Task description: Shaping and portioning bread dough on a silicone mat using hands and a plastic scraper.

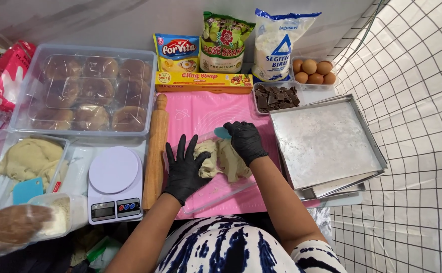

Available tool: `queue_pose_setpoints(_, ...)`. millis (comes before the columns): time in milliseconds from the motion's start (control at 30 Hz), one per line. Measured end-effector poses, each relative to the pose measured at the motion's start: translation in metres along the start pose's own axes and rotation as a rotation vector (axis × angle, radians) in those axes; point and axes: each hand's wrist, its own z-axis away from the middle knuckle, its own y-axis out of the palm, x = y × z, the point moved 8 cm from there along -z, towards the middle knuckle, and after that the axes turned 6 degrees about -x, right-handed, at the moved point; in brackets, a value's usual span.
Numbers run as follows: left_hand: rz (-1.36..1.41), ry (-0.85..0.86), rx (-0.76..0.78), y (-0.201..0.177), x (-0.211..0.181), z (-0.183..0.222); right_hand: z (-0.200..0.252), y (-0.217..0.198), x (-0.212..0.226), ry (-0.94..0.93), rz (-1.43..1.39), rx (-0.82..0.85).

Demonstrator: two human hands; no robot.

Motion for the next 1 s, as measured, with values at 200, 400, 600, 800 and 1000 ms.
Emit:
queue_pose_setpoints(200, 0.037, -0.062, 0.139, 0.016, 0.013, -0.013, -0.014, 0.009, -0.010, 0.119, -0.075, 0.221)
queue_pose_setpoints(400, 0.024, -0.045, 0.221, 0.013, 0.017, -0.022, 0.003, 0.037, -0.022, 0.135, -0.096, 0.296)
queue_pose_setpoints(600, 0.040, -0.056, 0.278, 0.012, 0.018, -0.026, 0.004, 0.020, -0.003, 0.071, -0.162, 0.249)
queue_pose_setpoints(800, 0.000, -0.067, 0.311, 0.020, 0.022, -0.028, 0.009, 0.000, 0.008, 0.023, -0.325, 0.193)
queue_pose_setpoints(1000, 0.037, -0.040, 0.318, 0.015, 0.022, -0.028, 0.018, -0.035, 0.035, -0.095, -0.349, 0.221)
